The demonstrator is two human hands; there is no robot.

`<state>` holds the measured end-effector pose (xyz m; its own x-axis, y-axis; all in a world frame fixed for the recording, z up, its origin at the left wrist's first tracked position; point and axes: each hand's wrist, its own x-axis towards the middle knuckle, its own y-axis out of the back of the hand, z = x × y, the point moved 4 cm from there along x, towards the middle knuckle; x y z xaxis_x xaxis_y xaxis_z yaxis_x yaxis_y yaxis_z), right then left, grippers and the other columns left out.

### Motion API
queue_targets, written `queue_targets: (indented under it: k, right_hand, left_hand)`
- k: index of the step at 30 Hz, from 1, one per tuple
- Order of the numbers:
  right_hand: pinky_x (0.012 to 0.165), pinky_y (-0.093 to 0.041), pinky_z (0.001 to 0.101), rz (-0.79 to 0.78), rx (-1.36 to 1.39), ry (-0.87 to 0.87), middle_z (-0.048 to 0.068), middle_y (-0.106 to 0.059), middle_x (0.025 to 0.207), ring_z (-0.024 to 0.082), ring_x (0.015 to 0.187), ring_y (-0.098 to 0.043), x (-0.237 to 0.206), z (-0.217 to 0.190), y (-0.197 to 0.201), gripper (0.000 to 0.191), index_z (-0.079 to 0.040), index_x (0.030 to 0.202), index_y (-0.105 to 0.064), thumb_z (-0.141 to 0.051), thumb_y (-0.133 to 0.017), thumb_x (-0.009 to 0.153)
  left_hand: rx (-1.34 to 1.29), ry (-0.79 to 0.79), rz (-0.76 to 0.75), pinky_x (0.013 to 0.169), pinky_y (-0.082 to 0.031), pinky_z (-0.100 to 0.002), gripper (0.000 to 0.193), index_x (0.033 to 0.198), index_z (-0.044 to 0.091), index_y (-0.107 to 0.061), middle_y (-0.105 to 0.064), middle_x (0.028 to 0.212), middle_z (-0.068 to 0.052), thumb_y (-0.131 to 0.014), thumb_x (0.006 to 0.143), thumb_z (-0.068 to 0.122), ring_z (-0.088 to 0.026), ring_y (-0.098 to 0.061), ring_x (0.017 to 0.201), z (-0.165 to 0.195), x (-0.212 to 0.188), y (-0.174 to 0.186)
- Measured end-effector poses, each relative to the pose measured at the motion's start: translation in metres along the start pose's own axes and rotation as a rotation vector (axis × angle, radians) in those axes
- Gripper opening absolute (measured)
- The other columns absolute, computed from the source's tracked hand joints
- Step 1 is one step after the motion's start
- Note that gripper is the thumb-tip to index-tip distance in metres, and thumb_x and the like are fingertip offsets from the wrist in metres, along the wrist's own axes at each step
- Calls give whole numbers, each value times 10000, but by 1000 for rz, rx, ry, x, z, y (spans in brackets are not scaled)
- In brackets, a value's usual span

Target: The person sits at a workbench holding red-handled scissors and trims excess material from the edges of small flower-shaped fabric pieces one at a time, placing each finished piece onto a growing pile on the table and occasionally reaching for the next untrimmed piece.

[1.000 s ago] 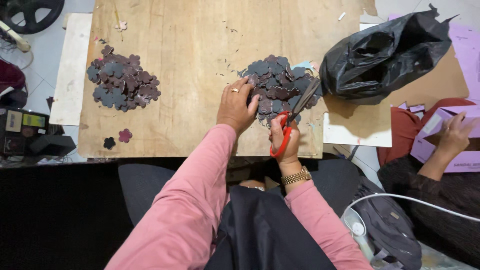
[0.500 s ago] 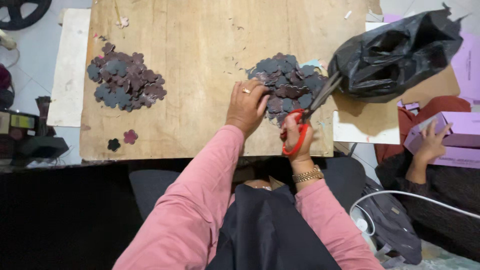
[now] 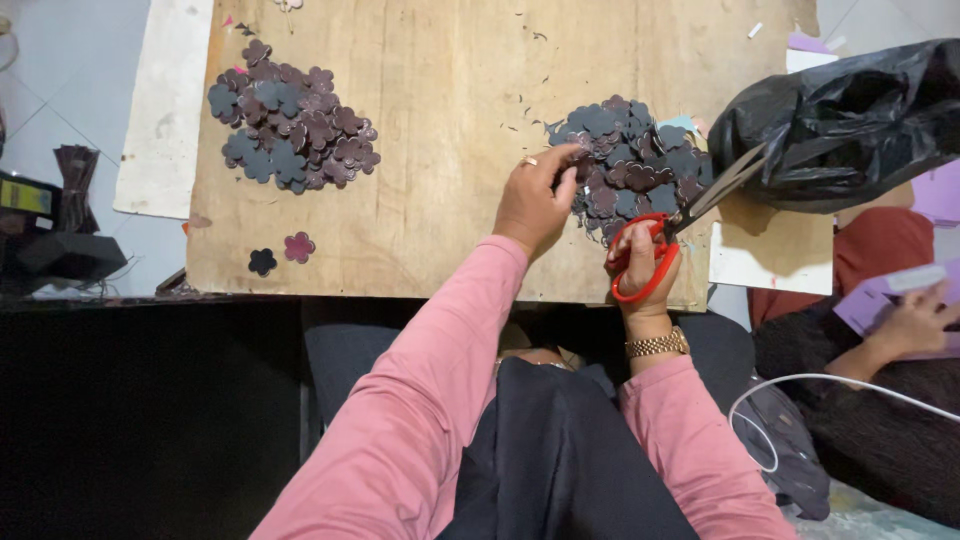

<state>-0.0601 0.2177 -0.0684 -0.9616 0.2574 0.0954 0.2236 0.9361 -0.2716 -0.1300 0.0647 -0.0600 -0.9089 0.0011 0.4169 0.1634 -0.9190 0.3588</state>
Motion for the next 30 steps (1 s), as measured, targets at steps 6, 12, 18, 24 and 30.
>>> queue_targets:
  k: [6,12,18,24,30]
  right_hand:
    - [561,-443,255,-3,-48,20,36,-559,772,125,644,-551,1,-2,0,261,-81,902,-535,-269,-584,1078]
    - [537,-447,259,15,-14,1,34,-547,761,127,618,-548,2,-3,0,238,-78,913,-526,-262,-588,1049]
    - [609,-475,278,8,-33,26,41,-548,795,141,673,-558,0,-3,2,261,-73,921,-522,-273,-602,1070]
    - [610,-475,277,8,-14,17,39,-542,794,144,675,-562,2,-3,2,256,-76,929,-516,-278,-603,1060]
    - [628,-476,281,-7,-43,48,45,-543,816,145,692,-560,0,-4,2,262,-71,934,-517,-277,-593,1077]
  left_hand:
    - [-538,309,34,793,-593,-267,355,1296,68,-637,-663,1008,-51,-677,945,26,-125,-661,840,-19,7,-4]
    - [-819,482,119,668,-529,-226,221,1184,11,-661,-713,997,-73,-642,964,6,-113,-691,838,-32,8,-2]
    - [-985,733,137,511,-496,-245,57,1005,43,-590,-656,862,-74,-619,956,38,-112,-606,662,-41,-2,4]
    - [-960,554,62,552,-440,-192,320,1198,96,-644,-651,899,14,-638,893,0,-31,-550,697,-37,1,5]
    - [-904,655,-51,585,-433,-185,209,1141,54,-738,-680,893,36,-733,940,111,-21,-534,704,-37,-10,-5]
